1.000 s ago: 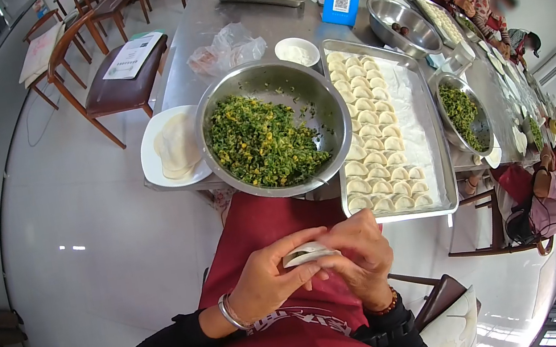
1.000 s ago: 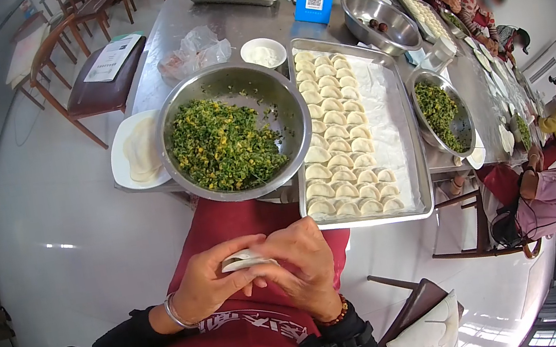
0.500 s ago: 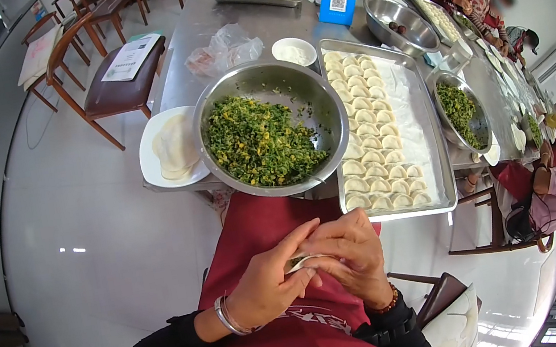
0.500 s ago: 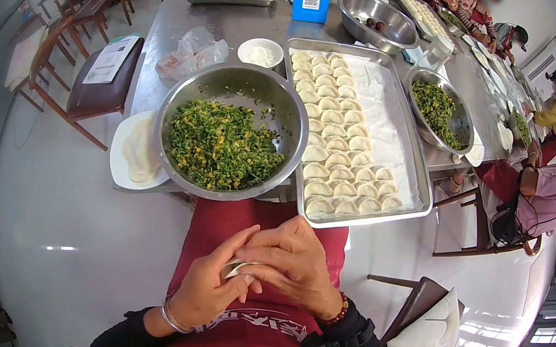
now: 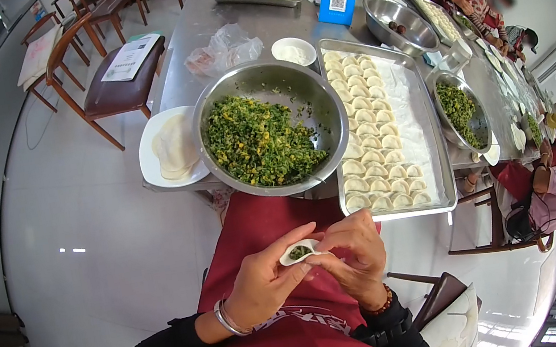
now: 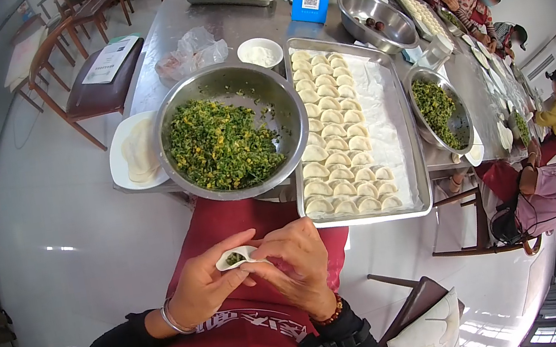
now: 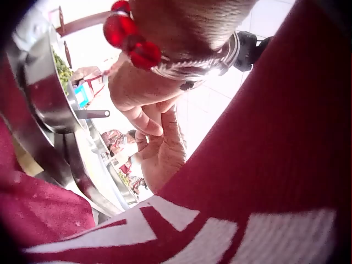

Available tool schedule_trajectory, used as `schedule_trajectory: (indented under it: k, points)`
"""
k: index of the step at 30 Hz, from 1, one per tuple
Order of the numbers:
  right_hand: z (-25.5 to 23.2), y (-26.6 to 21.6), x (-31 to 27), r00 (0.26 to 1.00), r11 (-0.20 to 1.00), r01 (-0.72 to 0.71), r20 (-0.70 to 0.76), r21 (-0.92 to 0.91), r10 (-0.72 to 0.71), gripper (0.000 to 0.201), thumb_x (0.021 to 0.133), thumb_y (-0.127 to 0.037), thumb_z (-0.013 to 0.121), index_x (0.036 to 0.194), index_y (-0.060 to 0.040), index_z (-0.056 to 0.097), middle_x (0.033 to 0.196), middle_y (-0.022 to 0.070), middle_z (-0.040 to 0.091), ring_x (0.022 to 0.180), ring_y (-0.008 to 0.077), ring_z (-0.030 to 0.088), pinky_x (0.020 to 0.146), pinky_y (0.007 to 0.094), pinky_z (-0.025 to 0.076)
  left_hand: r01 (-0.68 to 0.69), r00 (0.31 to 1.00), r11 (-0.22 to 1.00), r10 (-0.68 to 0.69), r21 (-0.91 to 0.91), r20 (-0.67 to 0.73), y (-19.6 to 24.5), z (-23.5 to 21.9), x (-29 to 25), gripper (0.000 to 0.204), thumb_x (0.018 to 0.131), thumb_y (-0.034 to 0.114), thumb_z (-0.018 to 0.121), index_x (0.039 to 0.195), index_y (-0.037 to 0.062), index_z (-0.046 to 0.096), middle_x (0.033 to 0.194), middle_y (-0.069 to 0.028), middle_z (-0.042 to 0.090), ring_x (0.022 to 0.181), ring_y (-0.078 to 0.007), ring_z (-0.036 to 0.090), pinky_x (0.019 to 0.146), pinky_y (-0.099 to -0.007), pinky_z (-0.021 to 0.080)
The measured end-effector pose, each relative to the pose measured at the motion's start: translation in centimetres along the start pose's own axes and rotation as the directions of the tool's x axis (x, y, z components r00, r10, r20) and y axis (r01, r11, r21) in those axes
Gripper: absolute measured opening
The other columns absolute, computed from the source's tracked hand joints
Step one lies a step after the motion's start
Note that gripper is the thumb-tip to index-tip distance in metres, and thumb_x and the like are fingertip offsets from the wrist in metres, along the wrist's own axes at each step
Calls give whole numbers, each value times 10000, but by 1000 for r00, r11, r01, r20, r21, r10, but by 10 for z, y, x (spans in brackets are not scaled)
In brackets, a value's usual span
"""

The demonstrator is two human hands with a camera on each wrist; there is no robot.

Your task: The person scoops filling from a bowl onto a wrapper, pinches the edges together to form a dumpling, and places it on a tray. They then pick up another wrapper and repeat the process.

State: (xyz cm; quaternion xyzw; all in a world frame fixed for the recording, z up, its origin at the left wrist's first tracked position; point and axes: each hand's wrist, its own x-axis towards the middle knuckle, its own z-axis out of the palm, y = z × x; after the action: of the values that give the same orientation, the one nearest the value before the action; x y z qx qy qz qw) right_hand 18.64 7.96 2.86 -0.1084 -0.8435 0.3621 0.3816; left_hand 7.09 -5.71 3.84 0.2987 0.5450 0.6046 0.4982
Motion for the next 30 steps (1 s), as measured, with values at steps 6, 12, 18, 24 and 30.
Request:
schedule_trajectory:
  k: [6,12,18,24,30]
  points:
    - [2,0,-2,998,996,53,31,-69,-51,283,631,-169,832,855,-145,662,822,-21,619,734,174,534,668,306,404,-164,986,960,163,225,23,0,2,1,544,855,-61,547,1379,36,435,1150,-123,636,965,-72,598,839,-249,502]
    - [2,-5,-3,990,967,142,44,-210,-135,304,632,-135,817,911,-136,695,853,-16,605,730,181,532,641,306,422,-27,999,995,29,98,-22,1,5,0,465,927,7,530,1379,13,421,1205,-89,581,1013,-101,578,831,-242,511]
    - [2,-5,-3,995,975,100,35,-197,-95,298,628,-136,818,899,-135,694,846,-14,600,748,187,533,637,306,425,16,999,994,-12,-105,38,-6,0,3,461,940,58,557,1372,-19,415,1251,-84,552,1103,-121,545,928,-250,469]
    - [4,-1,-3,996,979,92,11,-182,-91,290,625,-179,831,870,-126,685,854,-13,606,742,190,528,644,302,423,-90,996,985,85,151,37,0,0,3,500,901,-29,516,1387,-1,406,1234,-126,590,1095,-119,572,921,-254,461]
    - [4,-9,4,998,991,-24,61,-133,33,269,632,-160,819,865,-134,687,869,-30,615,760,188,532,669,304,432,-175,985,960,169,220,45,-10,-2,6,537,878,-58,487,1400,3,373,1247,-157,584,1102,-151,582,929,-283,466]
